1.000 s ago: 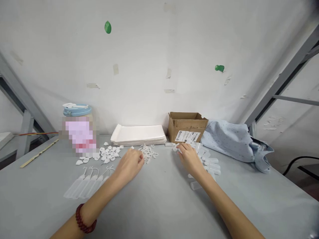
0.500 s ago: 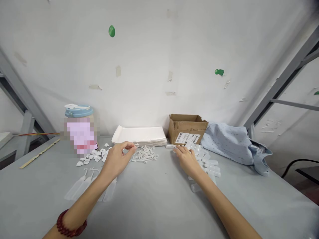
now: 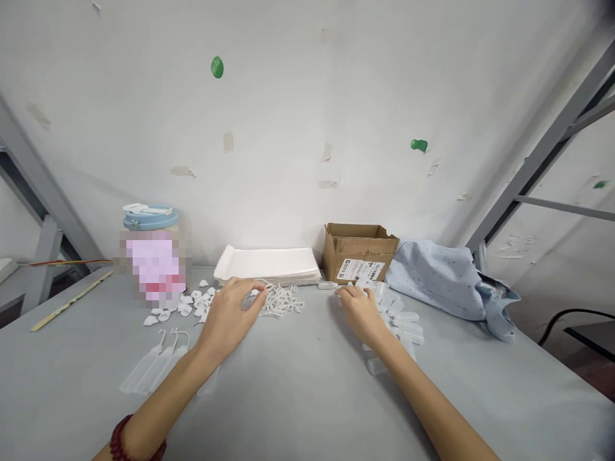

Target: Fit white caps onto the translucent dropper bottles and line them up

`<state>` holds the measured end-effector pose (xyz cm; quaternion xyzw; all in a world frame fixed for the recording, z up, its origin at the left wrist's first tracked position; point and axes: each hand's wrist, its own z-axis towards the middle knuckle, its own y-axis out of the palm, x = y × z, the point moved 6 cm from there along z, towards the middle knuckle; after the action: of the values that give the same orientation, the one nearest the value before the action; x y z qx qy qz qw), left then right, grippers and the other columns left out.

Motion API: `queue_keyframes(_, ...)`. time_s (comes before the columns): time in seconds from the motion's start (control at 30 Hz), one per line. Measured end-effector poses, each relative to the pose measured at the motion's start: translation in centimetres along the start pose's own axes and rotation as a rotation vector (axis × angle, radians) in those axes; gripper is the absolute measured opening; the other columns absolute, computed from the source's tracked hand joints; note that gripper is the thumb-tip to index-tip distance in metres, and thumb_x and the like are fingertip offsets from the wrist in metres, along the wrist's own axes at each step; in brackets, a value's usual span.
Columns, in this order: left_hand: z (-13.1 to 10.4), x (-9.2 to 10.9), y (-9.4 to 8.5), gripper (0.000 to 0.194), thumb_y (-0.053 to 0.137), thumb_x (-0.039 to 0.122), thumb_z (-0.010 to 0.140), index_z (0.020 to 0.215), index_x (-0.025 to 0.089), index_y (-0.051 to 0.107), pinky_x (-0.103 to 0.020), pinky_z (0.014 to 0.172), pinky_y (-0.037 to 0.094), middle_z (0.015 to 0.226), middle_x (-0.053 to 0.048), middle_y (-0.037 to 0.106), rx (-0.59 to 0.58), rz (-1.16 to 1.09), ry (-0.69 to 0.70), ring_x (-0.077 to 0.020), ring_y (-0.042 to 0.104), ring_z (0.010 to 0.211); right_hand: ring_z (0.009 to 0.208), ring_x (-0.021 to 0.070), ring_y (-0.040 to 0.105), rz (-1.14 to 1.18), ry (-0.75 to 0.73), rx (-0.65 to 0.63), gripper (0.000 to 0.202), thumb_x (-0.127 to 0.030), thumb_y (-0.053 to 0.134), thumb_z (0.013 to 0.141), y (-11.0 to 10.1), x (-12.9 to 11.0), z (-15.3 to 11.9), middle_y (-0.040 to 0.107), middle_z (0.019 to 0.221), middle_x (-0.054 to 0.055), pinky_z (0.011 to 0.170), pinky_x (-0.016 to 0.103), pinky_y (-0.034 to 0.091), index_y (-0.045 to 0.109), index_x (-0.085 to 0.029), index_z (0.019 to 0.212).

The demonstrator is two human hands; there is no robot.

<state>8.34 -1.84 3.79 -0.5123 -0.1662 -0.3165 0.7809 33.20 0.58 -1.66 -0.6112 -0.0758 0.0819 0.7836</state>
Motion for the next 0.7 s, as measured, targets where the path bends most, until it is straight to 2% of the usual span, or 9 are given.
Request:
queue_keyframes(0.13,-0.1,0.3,0.4,0.022,0.047,0.037,0.086,0.085,0.023,0.065,-0.031,0.066,0.049,0.098,-0.004,0.07,-0.023,0.007,0.044,-0.0249,0.057,0.098,0.117,0.0305,0.048,0.017,0.033,0.016,0.032,-0.014,0.034,0.094,0.1,0.1,-0.1,0.059,0.124,0.017,0.096,0.055,0.028,0.061,-0.018,0.111)
queue_keyframes(0.27,-0.3,0.9,0.6,0.02,0.048,0.033,0.087,0.084,0.023,0.065,-0.037,0.082,0.047,0.095,-0.002,0.071,-0.007,0.042,0.128,-0.0243,0.058,0.098,0.11,0.0312,0.053,0.065,0.01,0.0,0.031,-0.007,0.038,0.09,0.2,-0.2,-0.2,0.068,0.1,0.015,0.098,0.06,0.024,0.067,-0.018,0.094)
queue_keyframes(0.33,-0.5,1.1,0.8,0.019,0.048,0.031,0.087,0.084,0.023,0.065,-0.037,0.082,0.047,0.093,-0.002,0.07,-0.008,0.047,0.16,-0.0238,0.058,0.097,0.104,0.0297,0.056,0.107,0.019,0.01,0.032,-0.003,0.038,0.087,0.1,-0.3,-0.2,0.069,0.093,0.014,0.098,0.059,0.024,0.066,-0.018,0.088)
queue_keyframes(0.4,-0.7,1.2,1.2,0.02,0.047,0.029,0.088,0.085,0.022,0.065,-0.035,0.075,0.049,0.092,-0.003,0.07,-0.02,0.039,0.182,-0.0234,0.058,0.095,0.098,0.0274,0.059,0.17,0.04,0.032,0.03,-0.001,0.038,0.085,-0.4,-0.5,-0.2,0.068,0.093,0.013,0.098,0.056,0.027,0.064,-0.017,0.087)
queue_keyframes(0.47,-0.9,1.4,1.5,0.02,0.046,0.028,0.088,0.087,0.021,0.065,-0.034,0.071,0.049,0.089,-0.003,0.069,-0.022,0.036,0.209,-0.0229,0.058,0.091,0.095,0.0241,0.061,0.253,0.057,0.061,0.026,-0.002,0.04,0.085,-1.1,-1.0,-0.5,0.068,0.096,0.011,0.095,0.048,0.035,0.06,-0.017,0.092)
queue_keyframes(0.6,-1.3,2.0,1.9,0.017,0.047,0.023,0.089,0.084,0.02,0.063,-0.037,0.074,0.049,0.087,-0.003,0.068,0.034,0.026,0.317,-0.0226,0.057,0.089,0.092,0.0166,0.063,0.482,0.025,0.099,0.015,-0.017,0.048,0.088,-2.8,-3.6,-2.1,0.065,0.102,0.006,0.08,0.028,0.049,0.05,-0.02,0.102)
queue_keyframes(0.67,-1.6,2.5,2.1,0.015,0.047,0.02,0.088,0.082,0.02,0.062,-0.038,0.077,0.049,0.09,-0.004,0.068,0.048,0.007,0.374,-0.0228,0.056,0.092,0.085,0.016,0.064,0.86,-0.006,0.1,0.017,-0.023,0.051,0.086,-3.5,-5.0,-3.1,0.064,0.101,0.006,0.075,0.027,0.051,0.048,-0.02,0.103)
queue_keyframes(0.7,-1.8,2.8,2.2,0.015,0.048,0.018,0.088,0.082,0.019,0.061,-0.038,0.078,0.049,0.093,-0.005,0.068,0.045,-0.002,0.397,-0.0228,0.056,0.094,0.085,0.0164,0.064,0.953,-0.014,0.093,0.02,-0.024,0.053,0.085,-3.7,-5.7,-3.5,0.064,0.102,0.006,0.076,0.028,0.051,0.049,-0.02,0.105)
